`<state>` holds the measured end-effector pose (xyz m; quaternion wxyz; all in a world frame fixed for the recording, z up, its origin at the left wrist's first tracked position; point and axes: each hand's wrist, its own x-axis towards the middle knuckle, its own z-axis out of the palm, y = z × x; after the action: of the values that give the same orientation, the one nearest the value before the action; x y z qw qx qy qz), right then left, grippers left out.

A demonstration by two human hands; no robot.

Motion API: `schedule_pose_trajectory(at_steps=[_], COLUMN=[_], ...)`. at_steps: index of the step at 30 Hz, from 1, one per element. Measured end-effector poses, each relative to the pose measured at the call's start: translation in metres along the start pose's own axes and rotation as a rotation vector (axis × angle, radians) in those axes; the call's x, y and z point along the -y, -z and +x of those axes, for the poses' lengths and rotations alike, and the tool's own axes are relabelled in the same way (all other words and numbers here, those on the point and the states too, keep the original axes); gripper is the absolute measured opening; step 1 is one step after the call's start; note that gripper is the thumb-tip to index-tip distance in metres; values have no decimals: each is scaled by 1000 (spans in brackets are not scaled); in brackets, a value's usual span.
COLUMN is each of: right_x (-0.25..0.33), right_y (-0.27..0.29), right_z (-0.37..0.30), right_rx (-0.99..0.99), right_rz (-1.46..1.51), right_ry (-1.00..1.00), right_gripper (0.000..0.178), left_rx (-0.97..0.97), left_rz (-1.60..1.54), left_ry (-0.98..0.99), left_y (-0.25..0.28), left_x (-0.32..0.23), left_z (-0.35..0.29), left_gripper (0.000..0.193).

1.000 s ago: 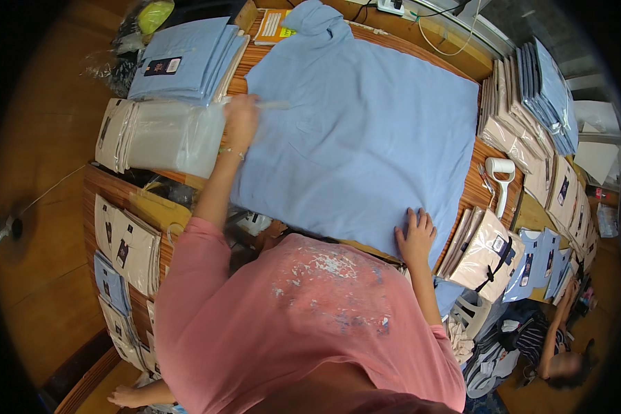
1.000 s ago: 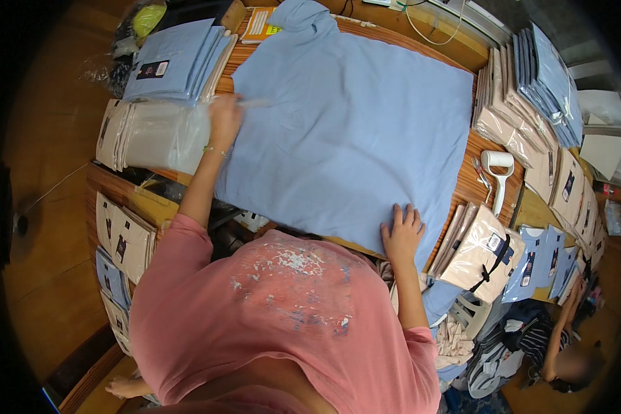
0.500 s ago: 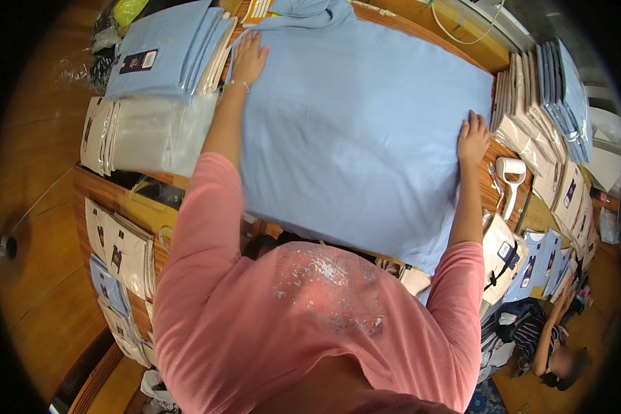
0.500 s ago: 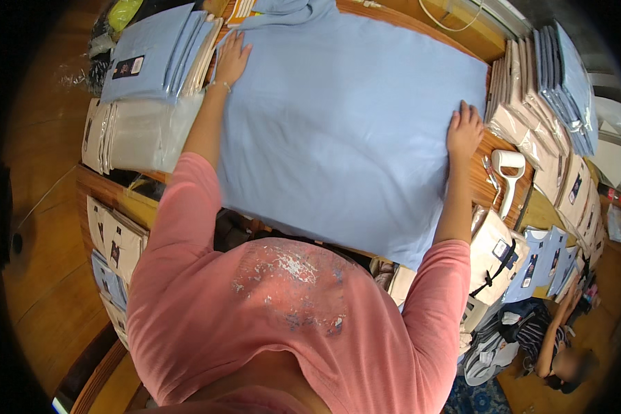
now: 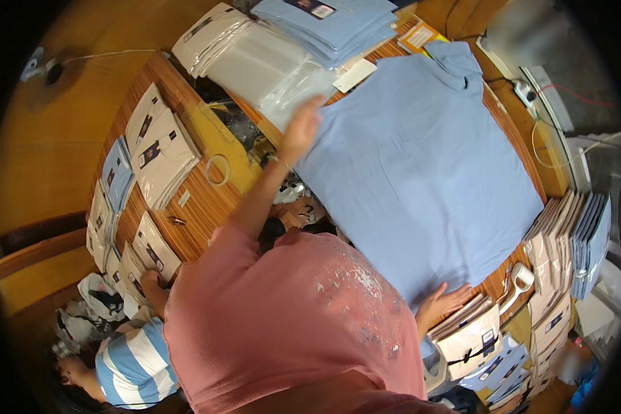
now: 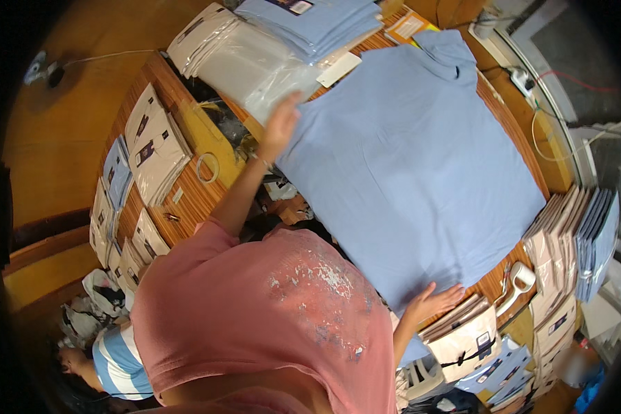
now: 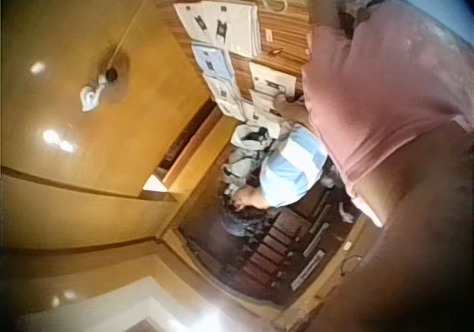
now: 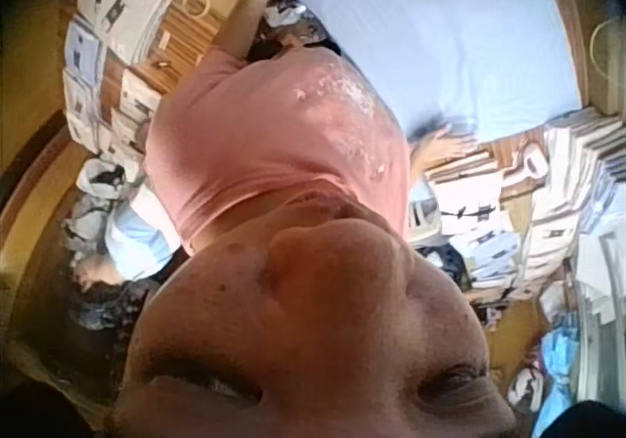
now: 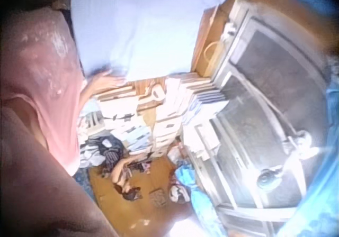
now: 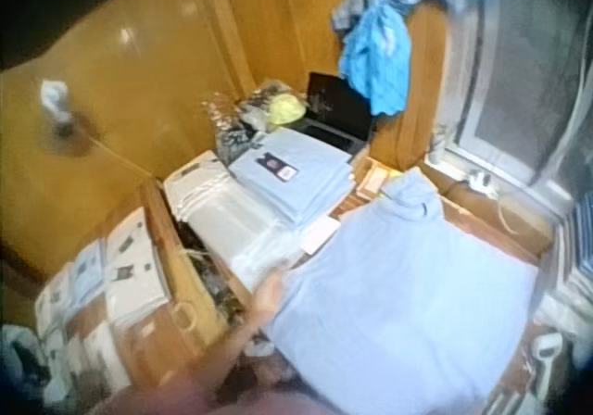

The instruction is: The person picks up a light-blue garment from a pile, lays it flat on a wooden table, and folds it. They then place a cardboard sheet on the folded item, complete the folding around it, and slide the garment into a clear plastic bag, securing the opening.

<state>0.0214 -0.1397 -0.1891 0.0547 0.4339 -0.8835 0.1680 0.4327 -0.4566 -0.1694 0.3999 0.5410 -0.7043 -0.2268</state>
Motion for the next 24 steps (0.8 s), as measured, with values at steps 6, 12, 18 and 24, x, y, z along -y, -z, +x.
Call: schedule_pose_trajectory(at_steps=[6,12,18,24], right_x=[58,107,184,235], right_y=[18,-2,-1,-10], right_z=[60,47,42,51], right_rx=[22,301,561,599], right_rz=[300,528,576,551], right_ry=[180,185,406,544], right_gripper=[64,60,56,52], left_rx=[-206,-716,-525,-417], left_rz=[842,70,-789,-696], left_ry=[289,341,828,824], left_y=[97,88,95,99], left_x=[76,97,118,167], left_z=[36,1,36,84], left_gripper=[46,51,48,39])
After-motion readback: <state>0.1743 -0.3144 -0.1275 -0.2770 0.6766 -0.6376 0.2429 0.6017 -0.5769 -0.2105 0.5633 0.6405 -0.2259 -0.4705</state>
